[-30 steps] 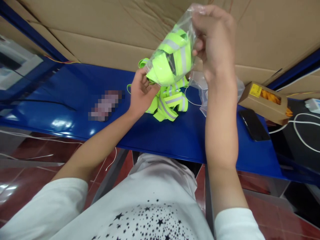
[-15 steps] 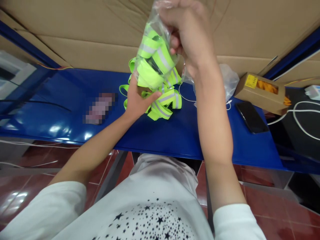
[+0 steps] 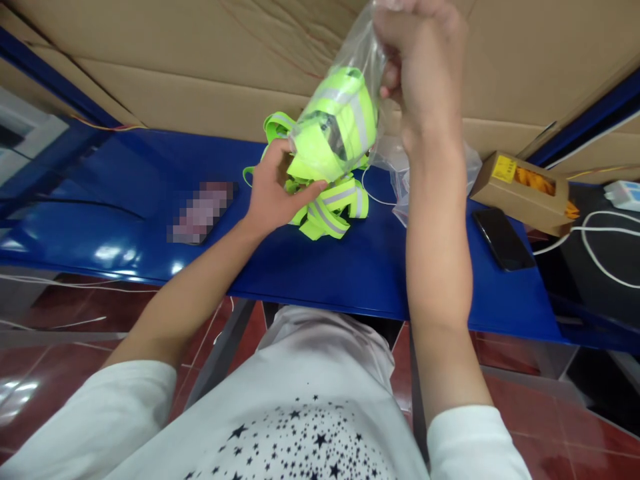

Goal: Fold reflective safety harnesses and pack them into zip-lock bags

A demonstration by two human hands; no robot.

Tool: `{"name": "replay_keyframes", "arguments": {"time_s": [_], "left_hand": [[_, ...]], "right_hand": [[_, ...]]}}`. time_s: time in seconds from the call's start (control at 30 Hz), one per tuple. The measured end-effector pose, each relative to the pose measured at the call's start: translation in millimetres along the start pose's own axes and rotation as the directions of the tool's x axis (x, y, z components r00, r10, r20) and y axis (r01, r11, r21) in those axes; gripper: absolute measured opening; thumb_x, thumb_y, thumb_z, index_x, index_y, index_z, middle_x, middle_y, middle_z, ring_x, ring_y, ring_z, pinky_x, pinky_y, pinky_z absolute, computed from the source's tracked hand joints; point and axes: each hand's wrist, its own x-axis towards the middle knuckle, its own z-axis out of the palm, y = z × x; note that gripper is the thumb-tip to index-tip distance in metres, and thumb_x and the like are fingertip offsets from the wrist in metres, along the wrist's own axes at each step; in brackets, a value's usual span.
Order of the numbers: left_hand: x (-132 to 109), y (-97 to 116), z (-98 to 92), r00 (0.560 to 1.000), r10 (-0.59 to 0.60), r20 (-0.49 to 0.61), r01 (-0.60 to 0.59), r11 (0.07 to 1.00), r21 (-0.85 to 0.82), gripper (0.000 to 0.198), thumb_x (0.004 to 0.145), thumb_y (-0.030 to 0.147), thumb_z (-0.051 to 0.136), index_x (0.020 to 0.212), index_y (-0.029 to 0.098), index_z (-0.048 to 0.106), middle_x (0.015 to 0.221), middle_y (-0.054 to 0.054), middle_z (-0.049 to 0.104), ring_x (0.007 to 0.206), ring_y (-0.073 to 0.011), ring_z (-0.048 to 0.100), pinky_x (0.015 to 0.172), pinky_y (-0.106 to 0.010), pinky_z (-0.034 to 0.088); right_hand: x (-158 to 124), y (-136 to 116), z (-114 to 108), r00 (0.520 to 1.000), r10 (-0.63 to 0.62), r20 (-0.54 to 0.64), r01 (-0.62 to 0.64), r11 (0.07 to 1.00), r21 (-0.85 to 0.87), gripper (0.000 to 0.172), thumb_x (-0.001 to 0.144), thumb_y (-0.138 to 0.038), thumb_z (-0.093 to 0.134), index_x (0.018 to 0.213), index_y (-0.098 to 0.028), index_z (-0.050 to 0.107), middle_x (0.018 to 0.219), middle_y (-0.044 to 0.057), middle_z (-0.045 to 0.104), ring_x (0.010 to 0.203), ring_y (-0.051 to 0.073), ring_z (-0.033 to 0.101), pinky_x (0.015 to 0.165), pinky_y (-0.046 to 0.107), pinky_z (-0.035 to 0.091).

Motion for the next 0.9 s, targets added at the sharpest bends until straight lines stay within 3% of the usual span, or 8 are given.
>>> {"name": "replay_keyframes", "arguments": {"time_s": [0.23, 0.43, 0.77, 0.9], "left_hand": [[1, 10, -6.3, 0.996, -0.06, -0.058, 0.06, 0.998, 0.001, 0.053, 0.088, 0.062, 0.073, 0.125, 0.029, 0.055, 0.1, -0.004, 0.061, 0.1, -0.0254, 0.066, 0.096, -0.044, 0.057], [3, 20, -9.5, 0.994, -0.07, -0.085, 0.072, 0.997, 0.026, 0.044, 0.087, 0.049, 0.076, 0.12, 0.028, 0.055, 0.108, -0.005, 0.063, 0.106, -0.0277, 0.063, 0.099, -0.046, 0.055], [10, 37, -19.5, 0.985, -0.083, -0.148, 0.091, 0.995, 0.048, 0.033, 0.094, 0.052, 0.069, 0.11, 0.028, 0.052, 0.109, -0.005, 0.058, 0.11, -0.0281, 0.063, 0.1, -0.049, 0.054], [10, 25, -13.0, 0.988, -0.037, -0.15, 0.038, 0.999, 0.004, 0.033, 0.096, 0.051, 0.068, 0.109, 0.027, 0.049, 0.111, -0.005, 0.056, 0.115, -0.0279, 0.06, 0.103, -0.048, 0.052]], "right_hand": [[9, 11, -5, 0.998, -0.061, -0.033, 0.062, 0.998, 0.032, 0.026, 0.078, -0.002, 0.05, 0.065, -0.02, 0.064, 0.052, -0.005, 0.049, 0.038, 0.006, 0.036, 0.036, 0.021, 0.022], [13, 17, -4, 0.997, -0.055, -0.045, 0.054, 0.998, -0.016, 0.03, 0.078, -0.003, 0.049, 0.059, -0.024, 0.059, 0.048, -0.006, 0.045, 0.037, 0.008, 0.037, 0.035, 0.024, 0.02], [17, 29, -5, 0.985, -0.171, 0.038, 0.173, 0.983, -0.064, 0.034, 0.083, -0.001, 0.056, 0.06, -0.025, 0.063, 0.054, -0.008, 0.055, 0.043, 0.008, 0.047, 0.036, 0.024, 0.025], [10, 32, 0, 0.979, -0.192, 0.074, 0.199, 0.973, -0.117, 0.032, 0.084, -0.001, 0.055, 0.064, -0.024, 0.065, 0.056, -0.007, 0.053, 0.042, 0.007, 0.044, 0.038, 0.024, 0.027]]}}
